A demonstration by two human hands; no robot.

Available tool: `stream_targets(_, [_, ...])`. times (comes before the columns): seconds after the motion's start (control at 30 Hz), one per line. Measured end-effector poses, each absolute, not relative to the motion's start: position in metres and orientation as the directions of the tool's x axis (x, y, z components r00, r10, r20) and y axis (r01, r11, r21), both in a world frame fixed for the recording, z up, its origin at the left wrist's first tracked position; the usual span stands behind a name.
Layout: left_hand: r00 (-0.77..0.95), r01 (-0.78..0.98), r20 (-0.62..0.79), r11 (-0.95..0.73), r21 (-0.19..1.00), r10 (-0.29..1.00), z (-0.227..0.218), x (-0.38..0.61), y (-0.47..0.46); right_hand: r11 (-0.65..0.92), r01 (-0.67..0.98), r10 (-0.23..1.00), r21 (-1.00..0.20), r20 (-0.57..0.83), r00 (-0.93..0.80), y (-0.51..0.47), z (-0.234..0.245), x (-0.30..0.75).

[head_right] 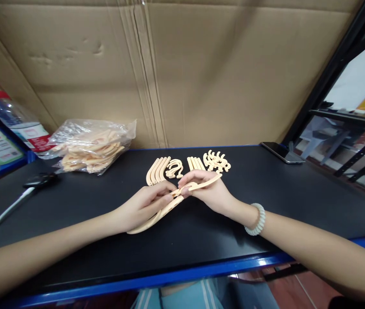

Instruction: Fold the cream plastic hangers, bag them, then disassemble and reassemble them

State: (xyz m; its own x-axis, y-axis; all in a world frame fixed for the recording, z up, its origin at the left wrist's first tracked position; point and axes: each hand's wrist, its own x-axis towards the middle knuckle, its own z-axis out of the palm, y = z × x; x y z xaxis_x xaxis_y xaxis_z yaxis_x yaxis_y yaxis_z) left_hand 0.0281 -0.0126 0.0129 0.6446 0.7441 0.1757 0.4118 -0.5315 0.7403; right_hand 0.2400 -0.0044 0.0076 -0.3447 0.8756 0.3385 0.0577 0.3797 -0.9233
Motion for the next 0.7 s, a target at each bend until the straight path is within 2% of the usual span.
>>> stream_targets(0.1, [0.648, 0.451, 0.180, -0.563, 0.693, 0.740, 0.013, 0.027, -0.013, 0.447, 0.088, 0.846, -0.890, 0.388, -0.366, -0.002, 0.005, 0.242])
stream_targets(0.33, [0.670, 0.455, 0.182, -0.592, 0.665, 0.720, 0.013, 0.027, -0.012, 0.593, 0.097, 0.754, -0.799, 0.509, -0.416, -0.002, 0.001, 0.241])
stream_targets(0.5, [0.709, 0.454, 0.121, -0.581, 0.676, 0.695, 0.018, 0.029, -0.016, 0.832, 0.162, 0.542, -0.531, 0.712, -0.447, -0.008, 0.003, 0.240])
stream_targets(0.7, [0.734, 0.459, 0.108, -0.607, 0.649, 0.670, 0.021, 0.030, -0.016, 0.946, 0.234, 0.324, -0.226, 0.712, -0.623, -0.009, 0.003, 0.248])
